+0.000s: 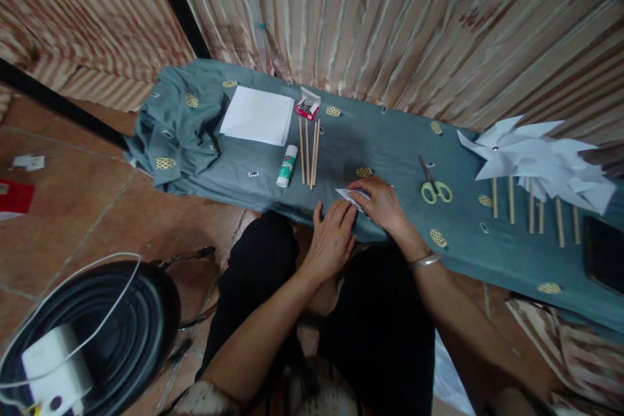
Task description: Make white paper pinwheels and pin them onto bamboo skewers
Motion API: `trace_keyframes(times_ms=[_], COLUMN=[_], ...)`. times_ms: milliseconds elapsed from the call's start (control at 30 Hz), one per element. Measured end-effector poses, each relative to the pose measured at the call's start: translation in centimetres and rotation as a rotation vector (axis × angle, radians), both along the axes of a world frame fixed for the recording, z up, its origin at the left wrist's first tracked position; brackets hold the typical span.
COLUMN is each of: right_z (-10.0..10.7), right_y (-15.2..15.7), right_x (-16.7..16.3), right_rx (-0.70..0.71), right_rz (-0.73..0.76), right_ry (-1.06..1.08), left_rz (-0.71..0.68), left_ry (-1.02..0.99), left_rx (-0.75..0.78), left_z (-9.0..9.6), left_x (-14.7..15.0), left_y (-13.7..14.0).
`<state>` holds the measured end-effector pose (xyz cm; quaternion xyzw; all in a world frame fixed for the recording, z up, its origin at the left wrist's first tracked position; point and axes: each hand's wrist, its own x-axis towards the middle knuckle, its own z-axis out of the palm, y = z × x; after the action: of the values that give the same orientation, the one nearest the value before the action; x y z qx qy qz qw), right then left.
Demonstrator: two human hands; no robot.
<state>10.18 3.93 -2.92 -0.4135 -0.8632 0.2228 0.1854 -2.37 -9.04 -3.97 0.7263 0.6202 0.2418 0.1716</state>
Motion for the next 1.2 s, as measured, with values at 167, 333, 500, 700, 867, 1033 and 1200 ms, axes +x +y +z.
trace_keyframes(times_ms=[167, 333, 500, 700, 867, 1033, 1200], right_z=[0.1, 0.1, -0.1, 0.0, 0.1, -0.1, -0.2], right_y=[0.0, 0.0, 0.0, -0.1, -0.2, -0.2, -0.1], right_x=[0.0, -0.1, -0.1, -0.2, -0.3, -0.4, -0.3], right_rx=[-0.002, 0.022, 0.018, 0.011, 0.009, 0.012, 0.012], right_rz=[0.014, 0.019, -0.007, -0.023, -0.031, -0.053, -0.054], right_ry=[-0.018, 0.000, 0.018, 0.013, 0.021, 0.025, 0.024], left_rz=[0.008, 0.022, 0.030, 0.027, 0.030, 0.019, 0.021], left_ry=[0.078, 0.115, 0.090, 0.089, 0.110, 0.119, 0.131], left_rx=[-0.019, -0.021, -0.009, -0.031, -0.038, -0.021, -0.023], left_z=[0.0, -0.3, -0.4, -0.4, -0.5, -0.7, -0.8], left_x=[-0.4, -0.1, 0.0, 0.0, 0.1, 0.1, 0.1], left_y=[1.0, 1.3, 1.0, 1.0, 1.0, 0.9, 0.9])
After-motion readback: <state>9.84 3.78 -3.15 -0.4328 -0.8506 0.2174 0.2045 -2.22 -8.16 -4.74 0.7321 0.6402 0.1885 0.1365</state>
